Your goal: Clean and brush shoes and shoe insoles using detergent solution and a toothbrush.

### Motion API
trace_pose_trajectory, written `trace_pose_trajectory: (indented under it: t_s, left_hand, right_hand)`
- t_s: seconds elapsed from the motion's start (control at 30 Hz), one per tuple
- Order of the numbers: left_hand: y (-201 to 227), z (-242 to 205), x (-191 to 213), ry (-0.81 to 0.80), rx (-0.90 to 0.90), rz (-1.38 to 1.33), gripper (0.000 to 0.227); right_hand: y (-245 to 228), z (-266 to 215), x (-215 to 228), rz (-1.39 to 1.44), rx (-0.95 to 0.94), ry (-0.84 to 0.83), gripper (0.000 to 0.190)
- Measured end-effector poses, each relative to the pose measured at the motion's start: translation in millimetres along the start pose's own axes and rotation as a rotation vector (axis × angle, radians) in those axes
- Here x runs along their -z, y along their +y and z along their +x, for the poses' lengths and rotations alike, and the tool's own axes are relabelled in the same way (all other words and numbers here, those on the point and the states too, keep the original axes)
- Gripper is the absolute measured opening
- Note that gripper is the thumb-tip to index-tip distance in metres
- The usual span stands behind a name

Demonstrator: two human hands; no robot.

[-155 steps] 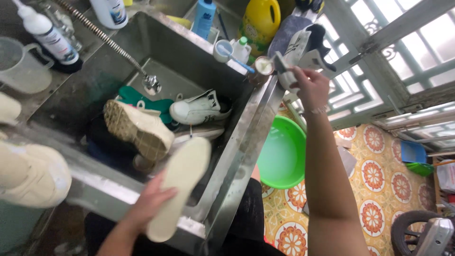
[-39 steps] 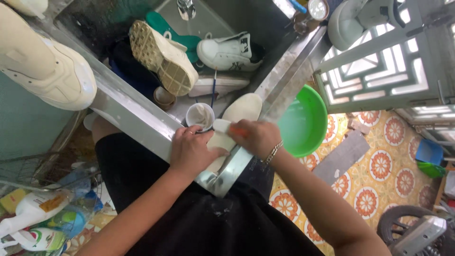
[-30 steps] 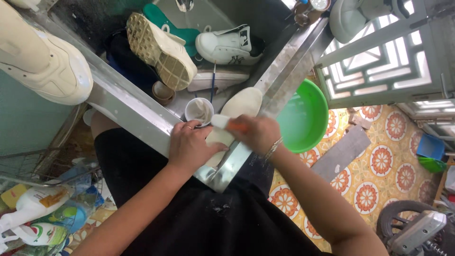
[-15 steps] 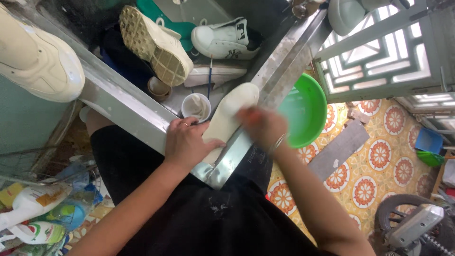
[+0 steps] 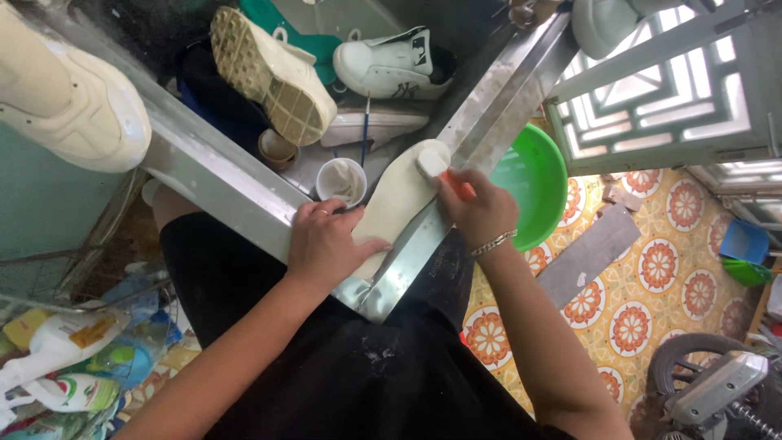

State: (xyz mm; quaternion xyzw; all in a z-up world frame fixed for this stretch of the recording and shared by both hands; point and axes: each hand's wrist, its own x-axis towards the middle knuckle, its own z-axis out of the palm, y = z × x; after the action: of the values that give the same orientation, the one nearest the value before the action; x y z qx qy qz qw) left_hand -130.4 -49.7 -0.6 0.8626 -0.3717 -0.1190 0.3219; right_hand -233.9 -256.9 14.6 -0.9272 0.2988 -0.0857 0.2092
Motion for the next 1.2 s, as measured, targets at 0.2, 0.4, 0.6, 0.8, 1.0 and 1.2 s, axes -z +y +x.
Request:
trace_pose_trajectory:
  t_s: [0.2,0.4,0.6,0.8,1.0,1.2]
  left_hand:
    - [-5,1,-2,-0.105,-0.007,0.003,0.072]
    - [-4,-7,19,-0.166,-0.063,-0.018,0.080]
    - [-7,-15,17,-0.162,-0.055,0.017,0.083]
    - [-7,-11,19,-0.142,-0.088,0.033,0.089]
    - [-7,-12,21,-0.139,-0.098,0.052,0.092]
    - [-3,-12,22,-0.161,-0.079,0.043,0.091]
  right_hand:
    - [1,-17,-3,-0.030,0.253,0.112,0.023]
    - [-52,-29,18,-0.043,0.330,0.198,0.025]
    - [-5,-39,-1,0.045,0.130,-0.065,0.023]
    - [-5,-35,4,0.062,0.275,0.028,0.023]
    - [-33,-43,10,-0.019,0.393,0.030,0.024]
    - [-29,-52,7,0.122,0.323,-0.003,0.019]
